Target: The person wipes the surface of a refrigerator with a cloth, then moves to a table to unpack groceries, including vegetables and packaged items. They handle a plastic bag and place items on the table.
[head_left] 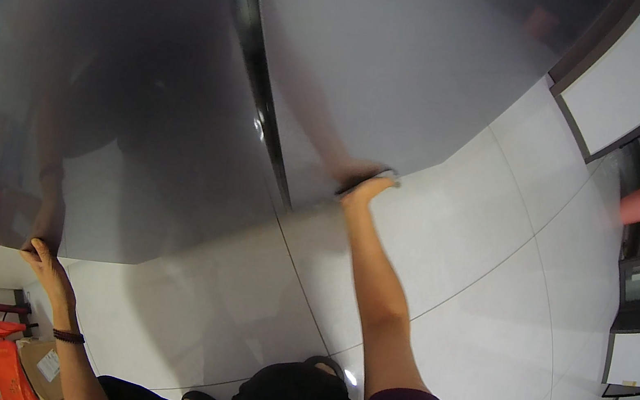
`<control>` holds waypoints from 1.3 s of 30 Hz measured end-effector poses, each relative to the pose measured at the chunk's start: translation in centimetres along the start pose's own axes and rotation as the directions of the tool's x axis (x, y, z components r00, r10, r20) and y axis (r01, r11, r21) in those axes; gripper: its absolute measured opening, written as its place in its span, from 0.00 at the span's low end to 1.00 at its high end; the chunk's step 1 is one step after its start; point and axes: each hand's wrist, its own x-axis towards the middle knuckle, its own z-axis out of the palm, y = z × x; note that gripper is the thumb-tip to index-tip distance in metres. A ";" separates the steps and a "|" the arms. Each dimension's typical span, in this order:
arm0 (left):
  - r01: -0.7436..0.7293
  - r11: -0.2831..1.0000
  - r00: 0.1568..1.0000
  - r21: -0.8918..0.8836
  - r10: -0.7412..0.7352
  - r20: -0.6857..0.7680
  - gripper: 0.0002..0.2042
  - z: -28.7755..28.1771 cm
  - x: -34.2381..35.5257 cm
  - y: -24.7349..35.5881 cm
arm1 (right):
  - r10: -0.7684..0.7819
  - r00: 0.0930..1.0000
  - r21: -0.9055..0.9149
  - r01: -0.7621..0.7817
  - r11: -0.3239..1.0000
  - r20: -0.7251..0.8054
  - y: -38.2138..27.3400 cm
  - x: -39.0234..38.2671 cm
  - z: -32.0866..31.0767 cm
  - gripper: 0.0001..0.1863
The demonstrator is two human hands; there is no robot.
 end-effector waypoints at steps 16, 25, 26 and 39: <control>0.055 0.997 0.998 0.046 -0.053 -0.034 0.24 -2.2 -0.5 -0.4 | -0.562 0.827 -0.031 0.561 0.827 -0.029 -11.2 -6.2 7.4 0.30; 0.032 0.999 0.997 -0.004 -0.032 -0.074 0.21 -1.0 -0.6 1.0 | -0.597 0.486 -0.314 0.872 0.374 0.638 5.1 -24.7 3.4 0.35; 0.023 1.000 0.998 0.001 -0.023 -0.056 0.21 -0.8 -0.6 1.0 | -0.629 0.369 -0.237 0.928 0.287 0.684 5.1 -24.3 3.1 0.36; 0.017 1.000 0.999 0.012 -0.016 -0.039 0.24 0.4 -0.9 1.7 | -0.056 0.971 0.067 0.042 0.997 0.231 -15.6 2.1 4.9 0.34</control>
